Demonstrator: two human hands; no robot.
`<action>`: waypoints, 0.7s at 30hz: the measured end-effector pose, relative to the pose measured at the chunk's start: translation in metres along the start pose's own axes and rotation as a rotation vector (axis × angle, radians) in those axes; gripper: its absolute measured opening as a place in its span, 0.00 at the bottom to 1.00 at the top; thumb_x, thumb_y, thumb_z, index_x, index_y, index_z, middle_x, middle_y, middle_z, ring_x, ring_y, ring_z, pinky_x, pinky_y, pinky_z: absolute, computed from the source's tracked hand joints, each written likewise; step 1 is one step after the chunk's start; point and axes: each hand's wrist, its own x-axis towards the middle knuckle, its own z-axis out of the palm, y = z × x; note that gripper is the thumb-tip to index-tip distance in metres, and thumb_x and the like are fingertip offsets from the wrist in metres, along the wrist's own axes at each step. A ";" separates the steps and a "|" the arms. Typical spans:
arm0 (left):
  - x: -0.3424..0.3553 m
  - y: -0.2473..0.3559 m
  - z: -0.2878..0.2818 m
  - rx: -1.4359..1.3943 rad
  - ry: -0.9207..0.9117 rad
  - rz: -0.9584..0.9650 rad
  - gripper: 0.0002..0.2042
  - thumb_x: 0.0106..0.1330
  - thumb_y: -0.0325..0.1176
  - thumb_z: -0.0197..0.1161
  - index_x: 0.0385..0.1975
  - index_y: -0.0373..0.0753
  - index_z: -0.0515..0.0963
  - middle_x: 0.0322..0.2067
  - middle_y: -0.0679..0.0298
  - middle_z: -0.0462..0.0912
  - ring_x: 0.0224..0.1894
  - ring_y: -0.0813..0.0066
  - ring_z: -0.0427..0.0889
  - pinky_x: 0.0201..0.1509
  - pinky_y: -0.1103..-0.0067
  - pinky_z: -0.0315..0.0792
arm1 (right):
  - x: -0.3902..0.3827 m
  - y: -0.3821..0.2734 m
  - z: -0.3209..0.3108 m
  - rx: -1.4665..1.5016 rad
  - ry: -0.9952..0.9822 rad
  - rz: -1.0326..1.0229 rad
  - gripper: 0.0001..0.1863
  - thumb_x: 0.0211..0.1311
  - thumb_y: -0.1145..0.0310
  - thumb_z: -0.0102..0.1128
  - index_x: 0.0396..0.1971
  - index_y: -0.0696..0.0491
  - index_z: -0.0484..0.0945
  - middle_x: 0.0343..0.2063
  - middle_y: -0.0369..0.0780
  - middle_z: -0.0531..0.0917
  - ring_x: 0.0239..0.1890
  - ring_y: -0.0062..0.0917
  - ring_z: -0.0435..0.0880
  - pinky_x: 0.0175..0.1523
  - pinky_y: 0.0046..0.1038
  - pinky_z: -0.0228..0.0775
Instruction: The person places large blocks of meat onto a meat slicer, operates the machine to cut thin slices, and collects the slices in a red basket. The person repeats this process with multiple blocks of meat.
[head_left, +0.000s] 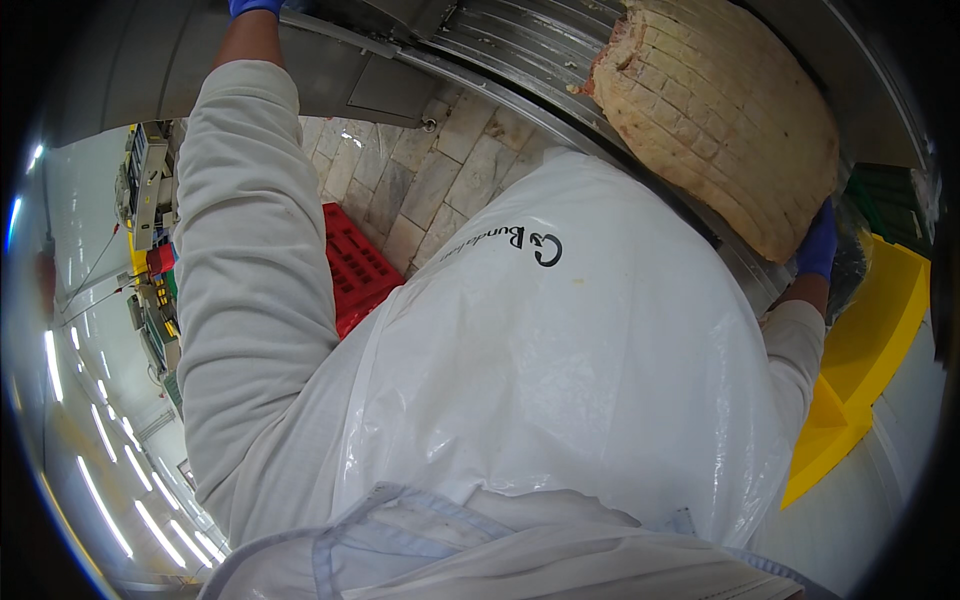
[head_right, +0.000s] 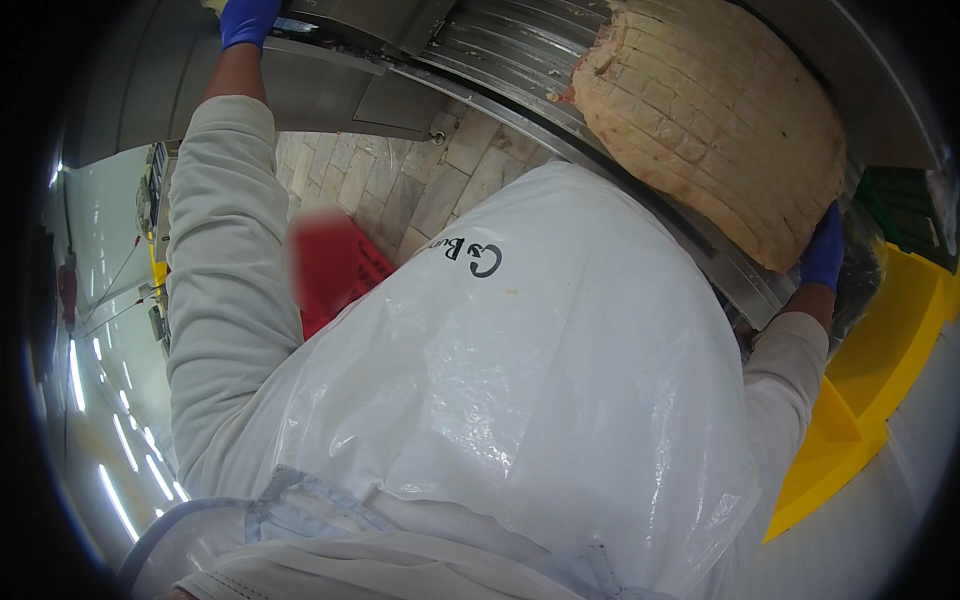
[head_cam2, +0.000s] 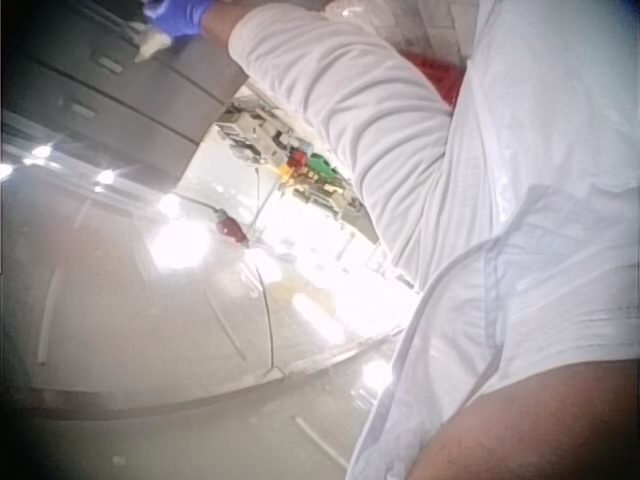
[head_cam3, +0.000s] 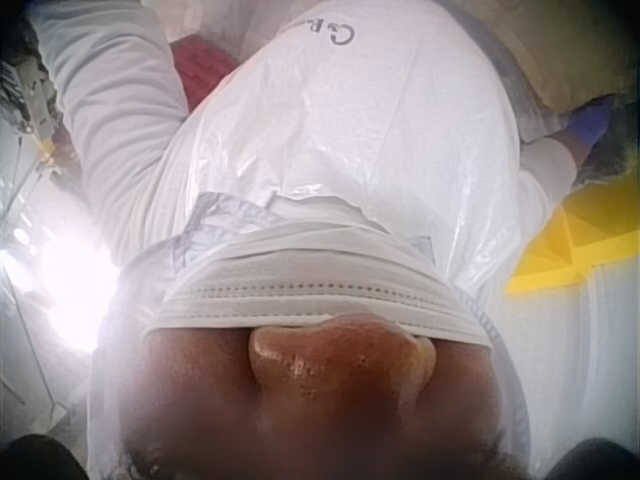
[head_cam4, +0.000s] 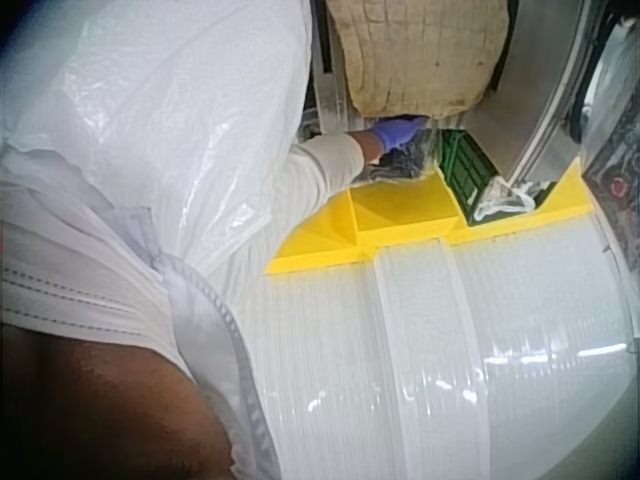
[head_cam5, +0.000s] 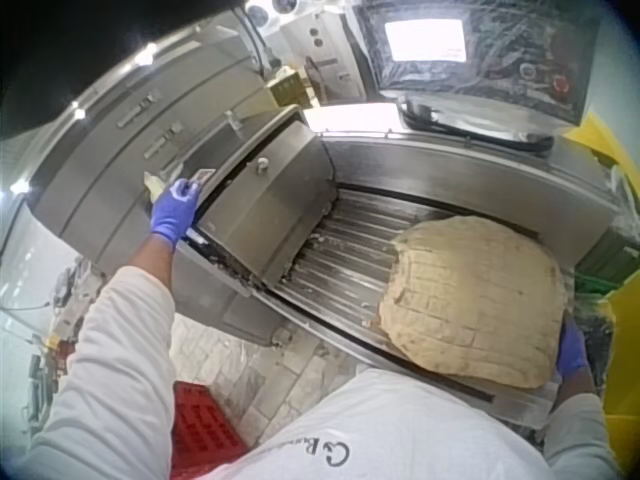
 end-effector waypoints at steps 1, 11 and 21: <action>0.000 0.001 0.000 0.002 -0.003 -0.008 0.22 0.73 0.56 0.55 0.43 0.43 0.83 0.44 0.49 0.86 0.48 0.44 0.84 0.51 0.59 0.76 | -0.003 -0.001 0.003 0.021 0.003 0.014 0.30 0.80 0.52 0.48 0.70 0.59 0.69 0.65 0.39 0.77 0.66 0.30 0.75 0.70 0.28 0.64; 0.000 -0.003 0.001 -0.007 0.015 0.015 0.21 0.73 0.56 0.55 0.43 0.43 0.83 0.43 0.50 0.86 0.47 0.43 0.84 0.49 0.59 0.76 | -0.020 -0.010 0.024 0.025 0.078 0.034 0.30 0.80 0.52 0.47 0.70 0.58 0.69 0.66 0.39 0.76 0.67 0.31 0.74 0.69 0.28 0.64; -0.003 0.003 -0.002 -0.045 0.025 0.024 0.21 0.73 0.54 0.56 0.43 0.42 0.83 0.42 0.49 0.86 0.46 0.44 0.85 0.49 0.60 0.77 | 0.000 0.001 -0.001 -0.013 0.008 0.004 0.30 0.81 0.52 0.45 0.71 0.58 0.66 0.67 0.39 0.75 0.67 0.31 0.73 0.70 0.28 0.63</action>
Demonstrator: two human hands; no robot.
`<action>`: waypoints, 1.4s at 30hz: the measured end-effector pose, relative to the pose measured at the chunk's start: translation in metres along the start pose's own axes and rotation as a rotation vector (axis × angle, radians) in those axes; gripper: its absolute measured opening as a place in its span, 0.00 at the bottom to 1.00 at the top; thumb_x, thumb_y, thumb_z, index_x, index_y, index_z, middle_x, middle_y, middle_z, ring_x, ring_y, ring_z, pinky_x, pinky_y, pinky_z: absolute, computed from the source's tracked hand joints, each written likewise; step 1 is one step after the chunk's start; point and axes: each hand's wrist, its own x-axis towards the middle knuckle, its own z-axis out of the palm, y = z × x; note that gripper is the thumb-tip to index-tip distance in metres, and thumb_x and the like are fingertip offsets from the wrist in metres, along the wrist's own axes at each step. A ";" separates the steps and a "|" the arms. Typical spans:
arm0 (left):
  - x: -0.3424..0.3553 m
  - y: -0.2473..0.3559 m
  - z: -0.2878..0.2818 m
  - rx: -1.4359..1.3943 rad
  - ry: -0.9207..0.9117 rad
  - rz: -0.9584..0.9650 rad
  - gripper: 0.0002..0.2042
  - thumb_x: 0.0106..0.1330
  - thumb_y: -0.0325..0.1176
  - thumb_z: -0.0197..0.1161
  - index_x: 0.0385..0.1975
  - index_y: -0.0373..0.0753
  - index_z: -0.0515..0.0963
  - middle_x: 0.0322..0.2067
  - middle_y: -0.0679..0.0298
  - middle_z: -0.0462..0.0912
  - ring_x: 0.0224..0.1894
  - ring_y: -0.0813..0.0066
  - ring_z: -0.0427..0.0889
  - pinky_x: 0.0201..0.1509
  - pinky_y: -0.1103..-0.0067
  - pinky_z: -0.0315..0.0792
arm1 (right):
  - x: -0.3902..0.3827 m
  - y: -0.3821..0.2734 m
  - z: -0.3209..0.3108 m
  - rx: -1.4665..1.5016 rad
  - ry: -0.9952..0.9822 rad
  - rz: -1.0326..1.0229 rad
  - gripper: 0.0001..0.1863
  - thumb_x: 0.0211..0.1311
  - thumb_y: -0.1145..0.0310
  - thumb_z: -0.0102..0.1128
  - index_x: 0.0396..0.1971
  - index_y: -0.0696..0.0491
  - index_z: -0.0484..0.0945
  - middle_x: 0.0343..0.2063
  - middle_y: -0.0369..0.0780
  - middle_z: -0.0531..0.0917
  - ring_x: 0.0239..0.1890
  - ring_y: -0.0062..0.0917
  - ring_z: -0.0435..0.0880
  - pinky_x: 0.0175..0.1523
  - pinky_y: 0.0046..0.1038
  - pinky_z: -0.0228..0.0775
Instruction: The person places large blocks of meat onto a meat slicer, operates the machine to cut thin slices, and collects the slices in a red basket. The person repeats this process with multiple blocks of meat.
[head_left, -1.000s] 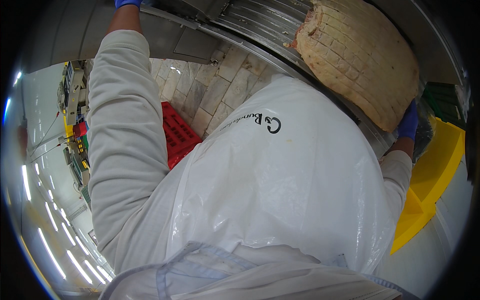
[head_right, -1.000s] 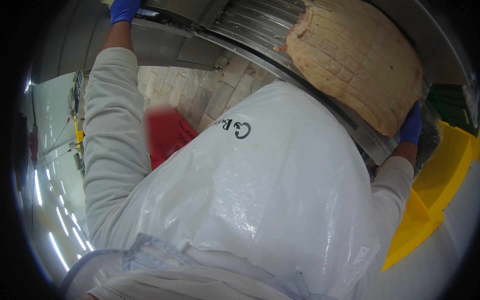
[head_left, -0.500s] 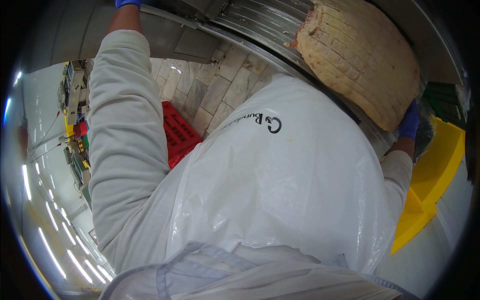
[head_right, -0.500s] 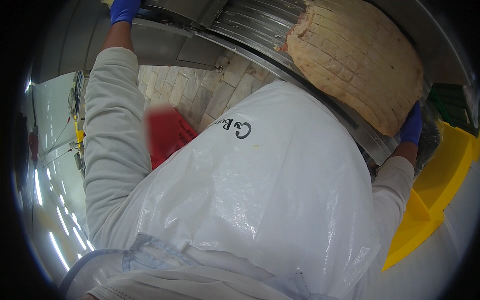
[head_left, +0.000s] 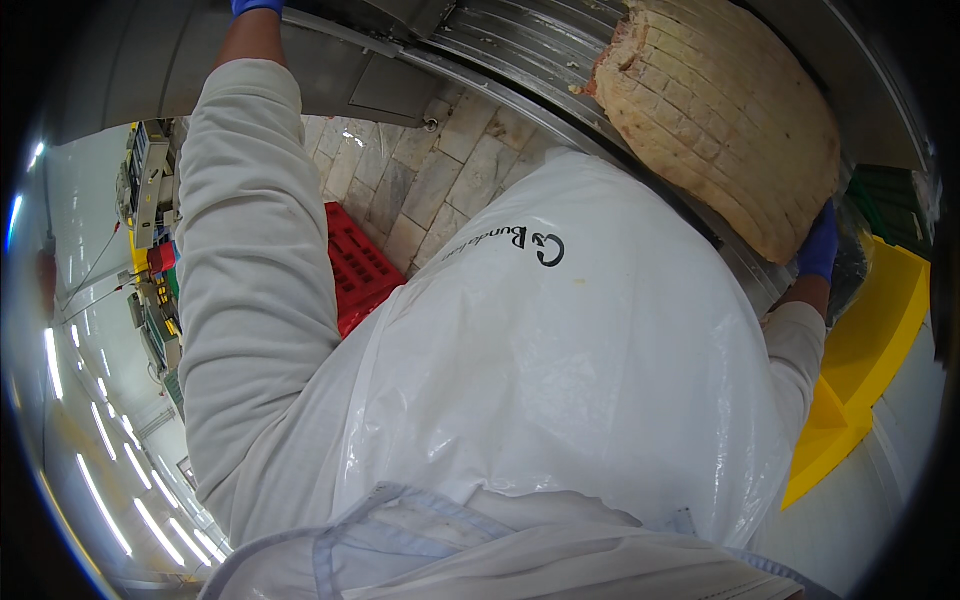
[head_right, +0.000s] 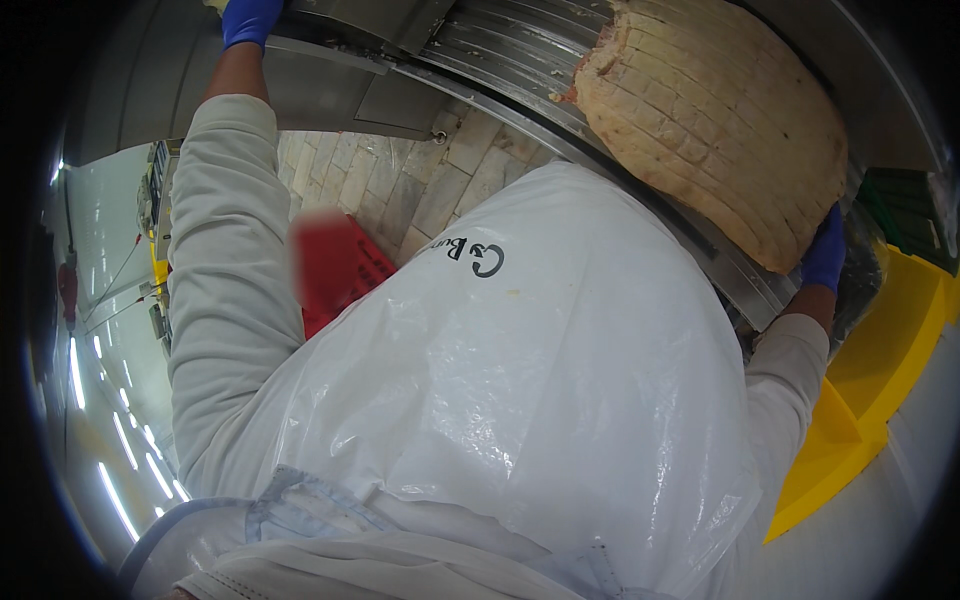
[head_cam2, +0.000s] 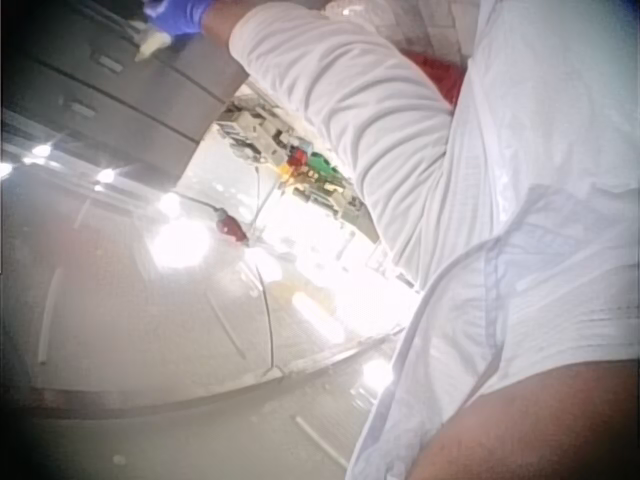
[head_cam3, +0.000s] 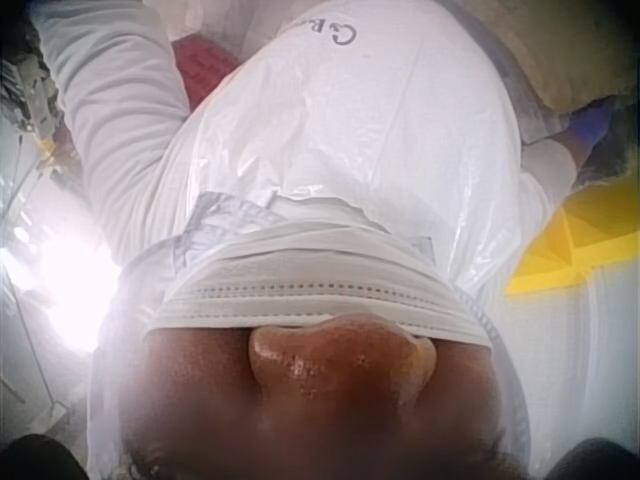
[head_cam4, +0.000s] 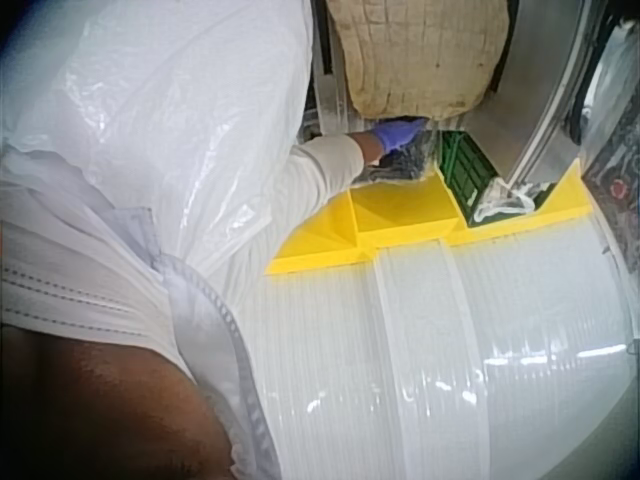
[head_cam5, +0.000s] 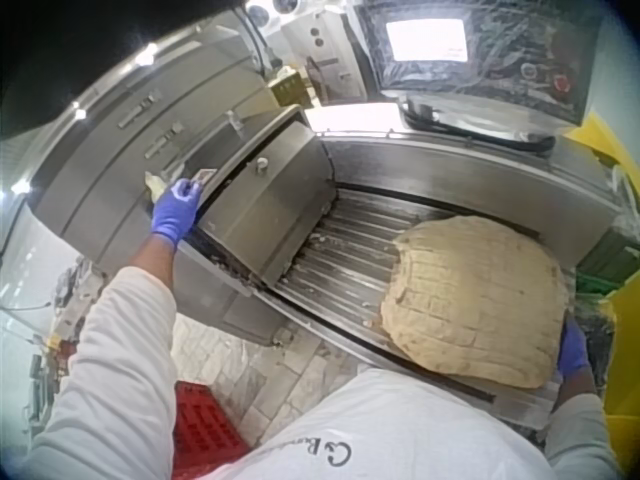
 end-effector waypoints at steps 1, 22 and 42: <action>-0.001 -0.002 -0.001 0.005 0.005 0.003 0.21 0.73 0.54 0.56 0.43 0.42 0.83 0.42 0.49 0.86 0.46 0.44 0.85 0.49 0.60 0.77 | -0.007 -0.004 0.012 0.032 0.011 0.027 0.30 0.81 0.52 0.46 0.71 0.58 0.67 0.67 0.39 0.75 0.67 0.31 0.73 0.70 0.28 0.63; 0.000 0.003 0.001 0.016 -0.008 -0.005 0.20 0.73 0.54 0.56 0.42 0.42 0.83 0.43 0.50 0.86 0.46 0.45 0.84 0.50 0.61 0.76 | -0.014 -0.008 0.017 0.020 0.060 0.028 0.29 0.80 0.52 0.47 0.69 0.58 0.70 0.65 0.40 0.77 0.66 0.31 0.75 0.69 0.28 0.65; 0.003 -0.007 0.006 0.013 0.014 0.015 0.21 0.73 0.55 0.56 0.39 0.42 0.82 0.40 0.49 0.85 0.44 0.43 0.83 0.47 0.59 0.75 | -0.018 -0.009 0.021 -0.018 0.083 0.007 0.30 0.80 0.52 0.47 0.69 0.58 0.70 0.64 0.40 0.78 0.65 0.30 0.76 0.68 0.28 0.66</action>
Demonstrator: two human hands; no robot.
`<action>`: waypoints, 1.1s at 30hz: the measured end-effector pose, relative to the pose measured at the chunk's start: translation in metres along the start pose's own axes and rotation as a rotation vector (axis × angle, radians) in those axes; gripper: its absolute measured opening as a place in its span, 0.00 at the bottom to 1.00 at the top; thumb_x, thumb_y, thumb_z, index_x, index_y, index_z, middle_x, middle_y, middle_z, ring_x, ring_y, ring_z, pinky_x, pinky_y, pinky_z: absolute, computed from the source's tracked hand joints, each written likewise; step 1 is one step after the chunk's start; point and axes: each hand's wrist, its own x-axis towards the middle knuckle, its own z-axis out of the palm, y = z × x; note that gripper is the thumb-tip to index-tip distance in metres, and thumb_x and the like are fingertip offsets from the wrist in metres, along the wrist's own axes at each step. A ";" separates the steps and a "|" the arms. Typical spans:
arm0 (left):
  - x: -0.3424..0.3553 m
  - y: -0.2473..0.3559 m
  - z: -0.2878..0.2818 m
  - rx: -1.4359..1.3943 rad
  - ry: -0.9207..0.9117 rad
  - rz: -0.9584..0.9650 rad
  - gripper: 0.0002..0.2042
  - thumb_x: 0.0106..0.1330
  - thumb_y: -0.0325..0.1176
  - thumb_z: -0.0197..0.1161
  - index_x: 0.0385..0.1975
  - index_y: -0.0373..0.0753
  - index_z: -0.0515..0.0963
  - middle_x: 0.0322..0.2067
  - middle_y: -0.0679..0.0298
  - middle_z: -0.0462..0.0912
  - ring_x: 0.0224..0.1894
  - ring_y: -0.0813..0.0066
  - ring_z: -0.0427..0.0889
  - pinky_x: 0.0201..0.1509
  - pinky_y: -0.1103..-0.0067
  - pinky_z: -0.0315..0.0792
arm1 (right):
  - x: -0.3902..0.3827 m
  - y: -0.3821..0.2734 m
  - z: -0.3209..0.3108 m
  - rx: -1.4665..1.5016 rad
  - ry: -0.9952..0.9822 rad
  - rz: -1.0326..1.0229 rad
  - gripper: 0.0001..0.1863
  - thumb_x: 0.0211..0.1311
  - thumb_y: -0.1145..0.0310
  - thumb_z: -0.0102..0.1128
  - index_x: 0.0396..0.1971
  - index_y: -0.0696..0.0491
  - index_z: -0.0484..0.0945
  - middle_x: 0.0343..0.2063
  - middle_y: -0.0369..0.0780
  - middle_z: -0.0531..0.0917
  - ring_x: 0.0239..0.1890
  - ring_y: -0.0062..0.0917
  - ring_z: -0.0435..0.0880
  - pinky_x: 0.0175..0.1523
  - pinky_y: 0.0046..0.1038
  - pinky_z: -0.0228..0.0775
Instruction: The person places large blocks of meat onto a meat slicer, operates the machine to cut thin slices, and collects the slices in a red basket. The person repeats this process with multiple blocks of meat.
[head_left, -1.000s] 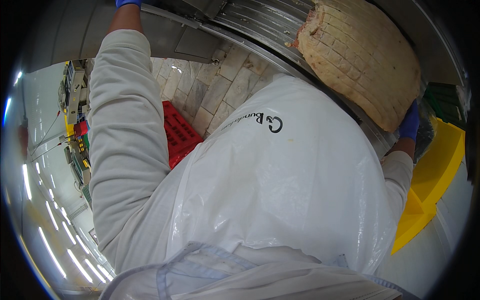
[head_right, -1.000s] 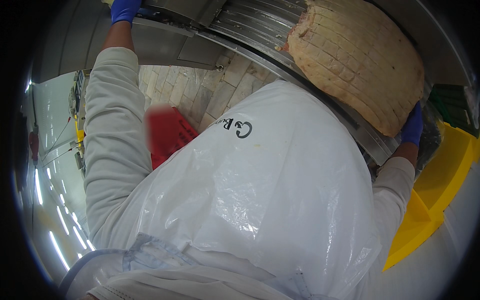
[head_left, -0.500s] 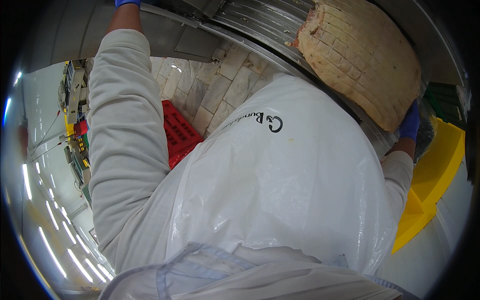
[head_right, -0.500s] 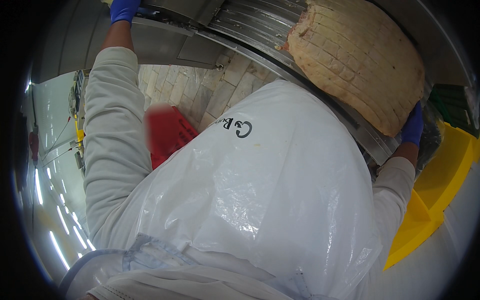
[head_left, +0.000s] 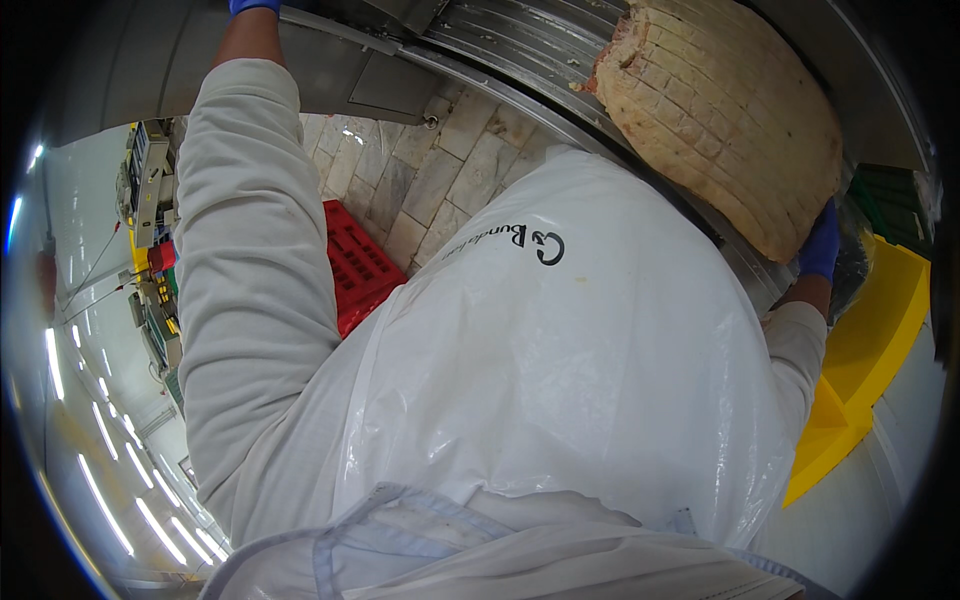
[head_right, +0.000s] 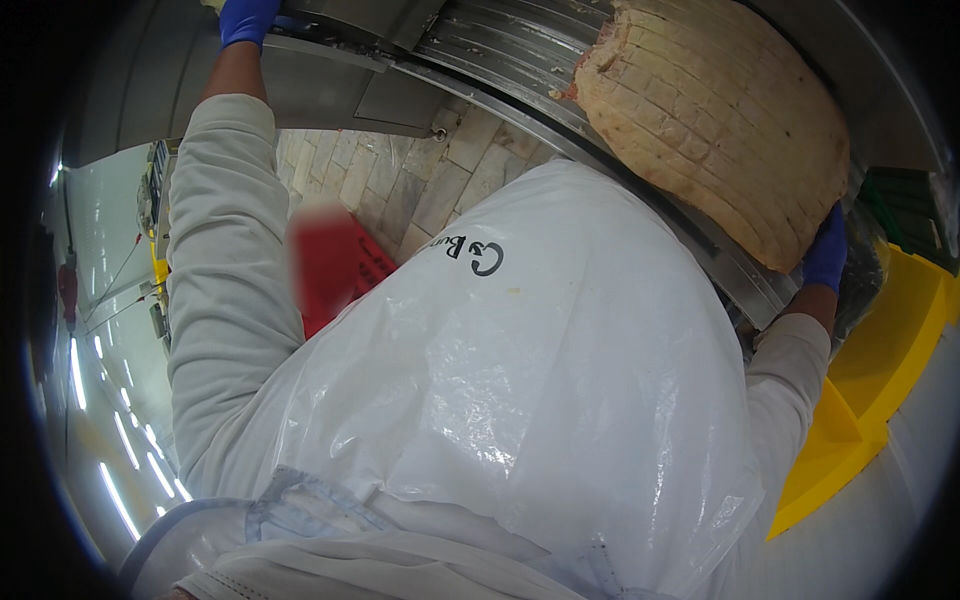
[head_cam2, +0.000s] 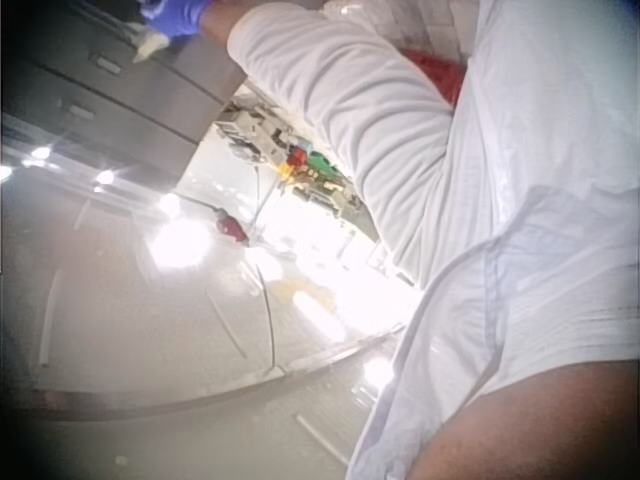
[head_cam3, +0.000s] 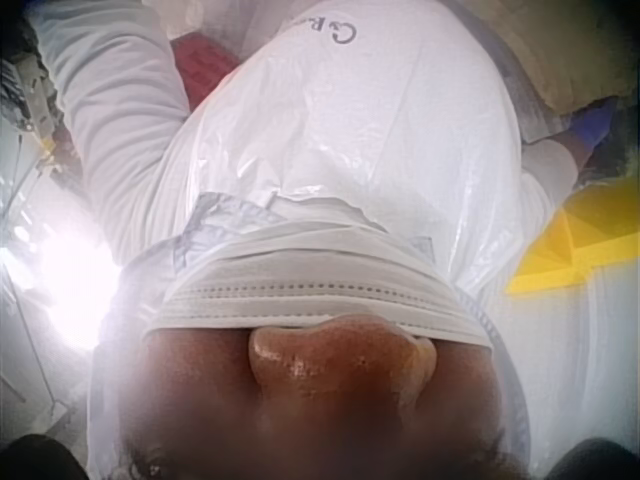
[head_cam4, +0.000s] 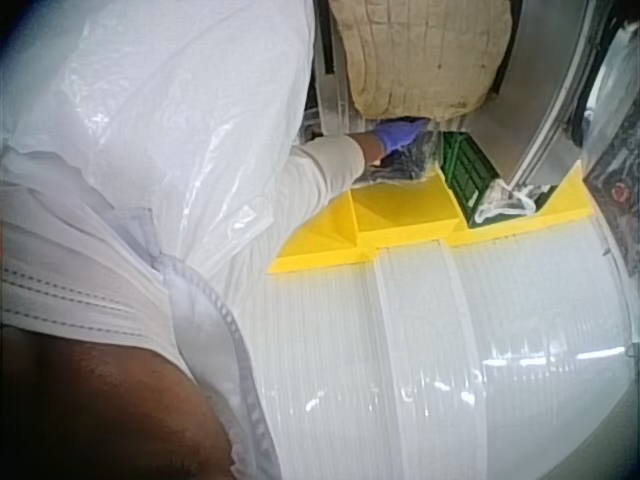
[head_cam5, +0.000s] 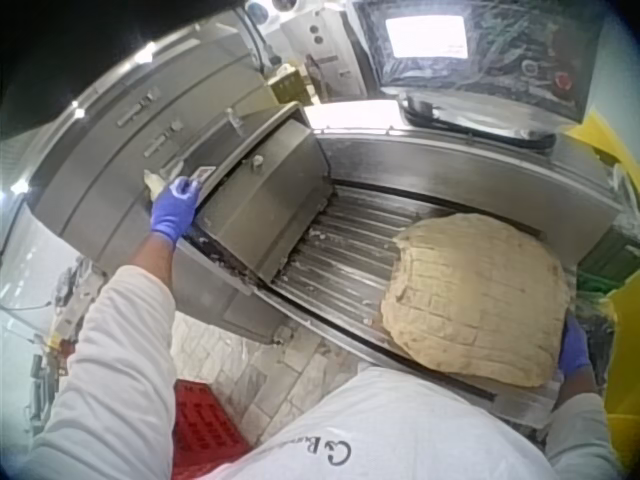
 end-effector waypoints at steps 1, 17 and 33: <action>0.000 -0.002 0.000 0.009 0.007 0.002 0.21 0.73 0.55 0.56 0.39 0.41 0.82 0.40 0.49 0.85 0.44 0.42 0.83 0.47 0.59 0.75 | 0.003 0.001 -0.002 0.007 -0.006 0.005 0.30 0.80 0.52 0.47 0.69 0.58 0.70 0.64 0.40 0.78 0.65 0.30 0.76 0.68 0.28 0.66; 0.009 -0.043 0.019 0.484 0.066 0.495 0.11 0.72 0.34 0.56 0.50 0.47 0.80 0.42 0.59 0.83 0.44 0.54 0.85 0.45 0.64 0.79 | 0.011 0.002 -0.006 0.043 -0.050 0.016 0.27 0.82 0.58 0.44 0.71 0.57 0.67 0.65 0.40 0.77 0.66 0.27 0.74 0.68 0.27 0.65; -0.001 0.003 -0.003 -0.016 -0.023 -0.020 0.22 0.73 0.55 0.56 0.41 0.40 0.82 0.41 0.48 0.85 0.46 0.44 0.84 0.49 0.60 0.75 | 0.001 0.001 0.000 0.053 -0.032 0.017 0.31 0.80 0.51 0.46 0.71 0.57 0.67 0.67 0.40 0.75 0.68 0.32 0.73 0.71 0.30 0.62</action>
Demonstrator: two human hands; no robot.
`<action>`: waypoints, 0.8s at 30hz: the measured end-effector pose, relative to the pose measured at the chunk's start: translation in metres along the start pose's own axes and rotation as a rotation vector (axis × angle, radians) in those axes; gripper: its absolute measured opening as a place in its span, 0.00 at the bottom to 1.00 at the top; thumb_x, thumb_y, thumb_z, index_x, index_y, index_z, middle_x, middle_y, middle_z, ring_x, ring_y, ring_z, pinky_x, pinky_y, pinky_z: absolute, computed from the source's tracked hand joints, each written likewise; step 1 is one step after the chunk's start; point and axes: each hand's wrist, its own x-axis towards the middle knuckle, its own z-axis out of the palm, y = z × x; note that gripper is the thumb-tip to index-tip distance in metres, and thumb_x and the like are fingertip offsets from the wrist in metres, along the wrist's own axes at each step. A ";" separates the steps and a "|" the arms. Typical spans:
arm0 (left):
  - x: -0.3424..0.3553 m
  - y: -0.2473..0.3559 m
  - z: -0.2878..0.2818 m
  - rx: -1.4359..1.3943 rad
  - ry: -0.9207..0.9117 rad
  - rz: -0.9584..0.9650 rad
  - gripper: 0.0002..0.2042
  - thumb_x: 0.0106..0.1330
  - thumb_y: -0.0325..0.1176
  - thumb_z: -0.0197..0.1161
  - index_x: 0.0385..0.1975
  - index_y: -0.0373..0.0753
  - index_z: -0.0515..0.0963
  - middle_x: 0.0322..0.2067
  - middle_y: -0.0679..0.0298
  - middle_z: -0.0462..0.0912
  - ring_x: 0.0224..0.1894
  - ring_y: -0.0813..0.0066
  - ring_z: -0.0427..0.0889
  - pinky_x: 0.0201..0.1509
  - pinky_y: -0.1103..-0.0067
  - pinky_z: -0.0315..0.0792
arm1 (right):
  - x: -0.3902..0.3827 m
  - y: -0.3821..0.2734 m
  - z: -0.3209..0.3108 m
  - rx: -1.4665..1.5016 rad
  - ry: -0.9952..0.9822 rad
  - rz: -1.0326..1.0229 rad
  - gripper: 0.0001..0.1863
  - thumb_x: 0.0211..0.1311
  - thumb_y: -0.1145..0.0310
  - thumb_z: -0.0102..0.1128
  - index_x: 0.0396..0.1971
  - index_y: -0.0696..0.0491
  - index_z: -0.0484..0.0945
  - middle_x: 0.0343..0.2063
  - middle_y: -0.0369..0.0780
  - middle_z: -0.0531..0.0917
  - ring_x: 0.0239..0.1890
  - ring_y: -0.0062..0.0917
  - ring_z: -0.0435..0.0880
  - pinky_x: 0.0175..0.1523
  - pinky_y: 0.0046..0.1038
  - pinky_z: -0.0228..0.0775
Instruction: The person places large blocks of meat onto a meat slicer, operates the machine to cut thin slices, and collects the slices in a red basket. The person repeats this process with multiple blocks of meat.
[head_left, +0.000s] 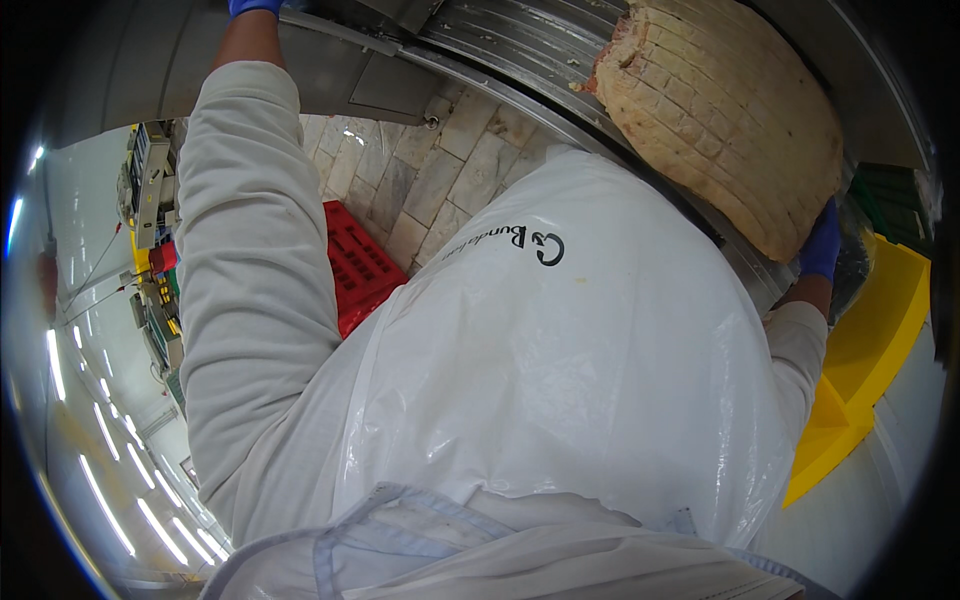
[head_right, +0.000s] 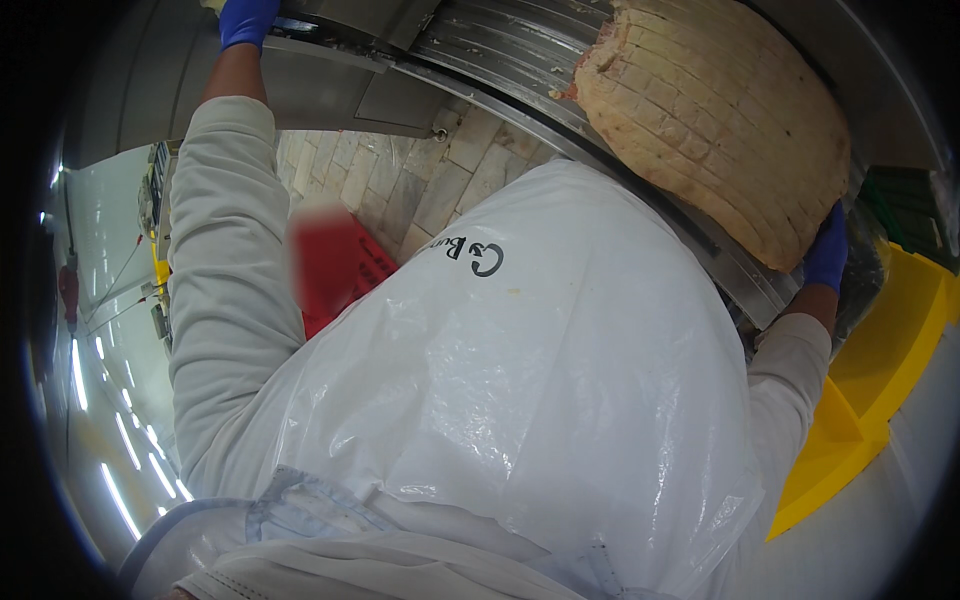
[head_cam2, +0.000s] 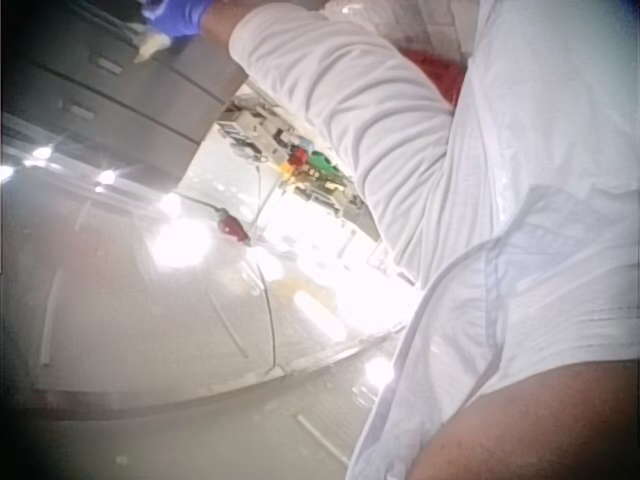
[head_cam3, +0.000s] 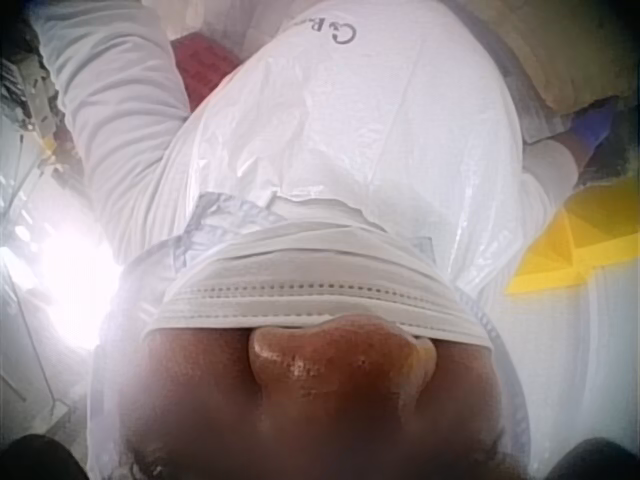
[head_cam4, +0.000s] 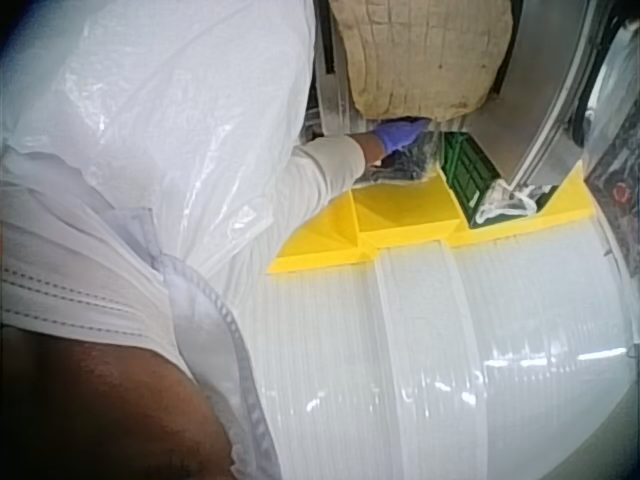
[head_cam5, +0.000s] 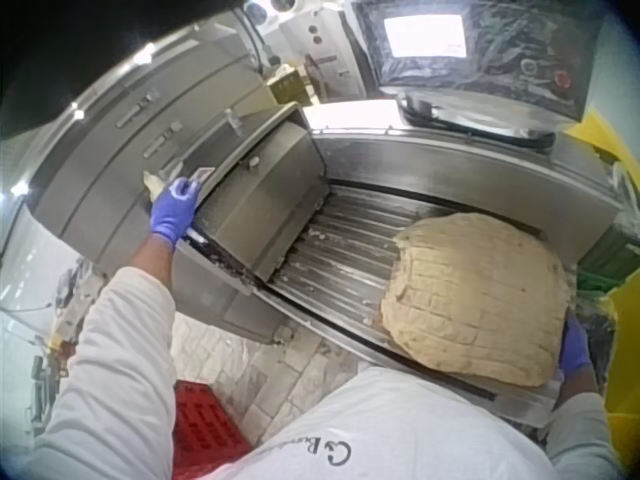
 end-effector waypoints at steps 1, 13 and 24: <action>0.000 -0.001 -0.001 -0.008 0.006 0.001 0.22 0.73 0.56 0.56 0.41 0.40 0.82 0.41 0.48 0.86 0.45 0.44 0.84 0.49 0.61 0.75 | 0.001 0.000 0.000 0.002 -0.001 0.002 0.30 0.80 0.52 0.46 0.71 0.57 0.67 0.67 0.40 0.75 0.68 0.32 0.73 0.71 0.29 0.62; 0.000 0.002 -0.004 0.014 -0.013 -0.036 0.22 0.72 0.56 0.56 0.43 0.41 0.83 0.43 0.48 0.86 0.47 0.44 0.84 0.51 0.61 0.75 | 0.017 0.005 -0.019 -0.193 -0.010 -0.069 0.27 0.82 0.57 0.44 0.71 0.57 0.68 0.64 0.39 0.77 0.64 0.27 0.76 0.67 0.26 0.66; -0.002 0.006 -0.004 -0.024 -0.011 -0.026 0.22 0.72 0.55 0.56 0.42 0.40 0.83 0.41 0.47 0.86 0.46 0.43 0.84 0.49 0.60 0.76 | 0.005 -0.001 -0.005 -0.079 0.006 -0.004 0.27 0.83 0.59 0.42 0.73 0.57 0.64 0.67 0.39 0.74 0.66 0.28 0.73 0.69 0.26 0.64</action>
